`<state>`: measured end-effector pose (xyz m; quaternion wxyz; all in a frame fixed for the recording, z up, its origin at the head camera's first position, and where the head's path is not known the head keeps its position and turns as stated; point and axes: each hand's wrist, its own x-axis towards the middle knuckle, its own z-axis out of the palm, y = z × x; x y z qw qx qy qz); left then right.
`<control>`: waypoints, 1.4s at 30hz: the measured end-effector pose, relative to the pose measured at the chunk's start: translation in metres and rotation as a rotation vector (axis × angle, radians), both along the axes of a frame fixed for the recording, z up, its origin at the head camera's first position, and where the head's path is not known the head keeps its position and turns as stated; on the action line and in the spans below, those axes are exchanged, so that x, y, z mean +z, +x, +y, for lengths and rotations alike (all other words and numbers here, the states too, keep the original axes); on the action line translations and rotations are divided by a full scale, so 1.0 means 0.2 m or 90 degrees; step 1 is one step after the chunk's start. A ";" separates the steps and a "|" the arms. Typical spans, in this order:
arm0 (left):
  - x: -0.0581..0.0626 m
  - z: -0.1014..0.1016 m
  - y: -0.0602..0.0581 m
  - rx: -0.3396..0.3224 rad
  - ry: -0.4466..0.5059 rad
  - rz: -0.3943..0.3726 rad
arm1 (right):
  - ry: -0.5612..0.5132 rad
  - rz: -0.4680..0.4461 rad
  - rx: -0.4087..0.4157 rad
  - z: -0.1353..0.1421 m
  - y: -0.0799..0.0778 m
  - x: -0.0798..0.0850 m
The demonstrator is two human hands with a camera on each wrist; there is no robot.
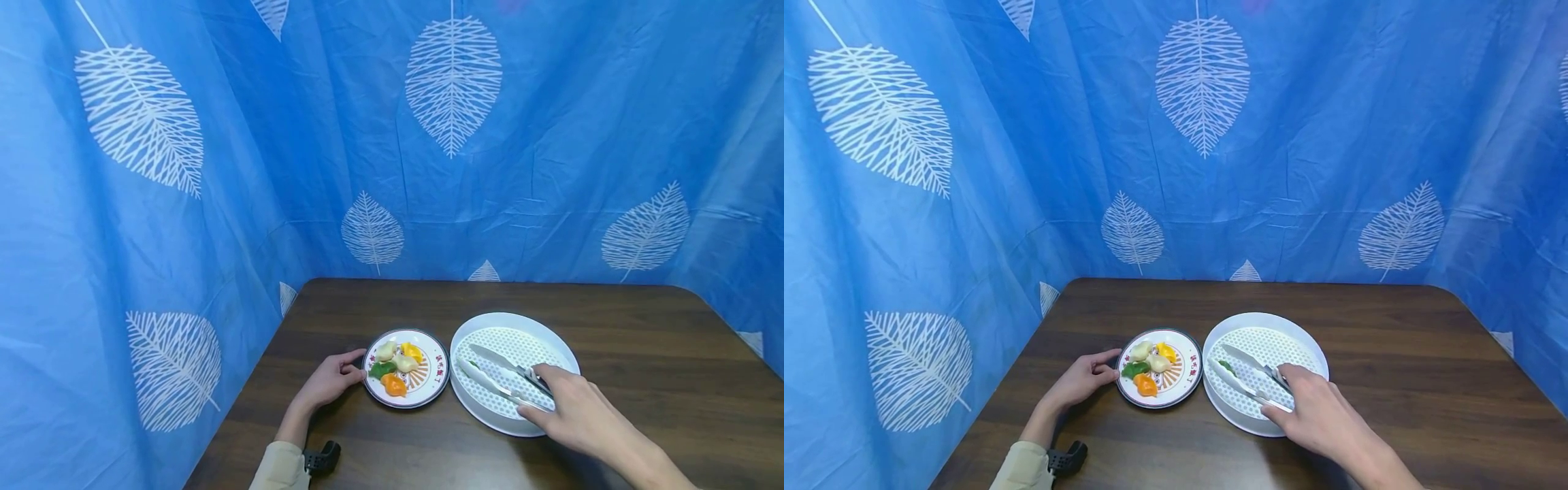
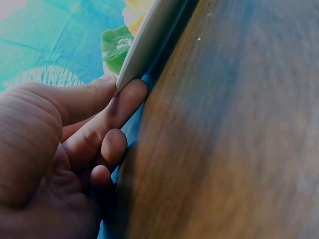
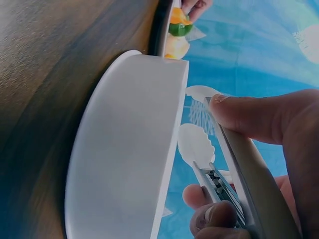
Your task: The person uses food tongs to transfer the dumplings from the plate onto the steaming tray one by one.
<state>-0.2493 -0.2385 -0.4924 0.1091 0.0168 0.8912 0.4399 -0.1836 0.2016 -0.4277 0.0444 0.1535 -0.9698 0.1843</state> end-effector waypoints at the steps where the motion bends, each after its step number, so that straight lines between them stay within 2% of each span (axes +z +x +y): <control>1: 0.00 0.00 0.00 0.000 0.001 0.000 | -0.002 0.003 0.001 -0.01 0.00 0.00; 13: -0.01 -0.01 0.00 -0.002 0.002 0.000 | -0.021 0.007 0.024 -0.14 0.01 0.04; 26: 0.00 0.00 0.00 0.004 0.000 0.001 | -0.049 0.027 0.056 -0.31 0.02 0.01; 33: 0.00 0.00 0.01 0.003 -0.004 0.002 | -0.065 -0.064 0.044 -0.39 0.03 0.00; 35: 0.01 0.00 0.01 0.004 -0.004 0.002 | -0.070 -0.074 0.047 -0.41 0.03 0.00; 38: 0.00 0.00 0.01 0.004 -0.005 0.002 | -0.074 -0.055 0.060 -0.44 0.03 -0.02; 42: 0.00 0.00 0.01 -0.001 -0.007 0.007 | -0.066 -0.001 0.079 -0.46 0.03 -0.05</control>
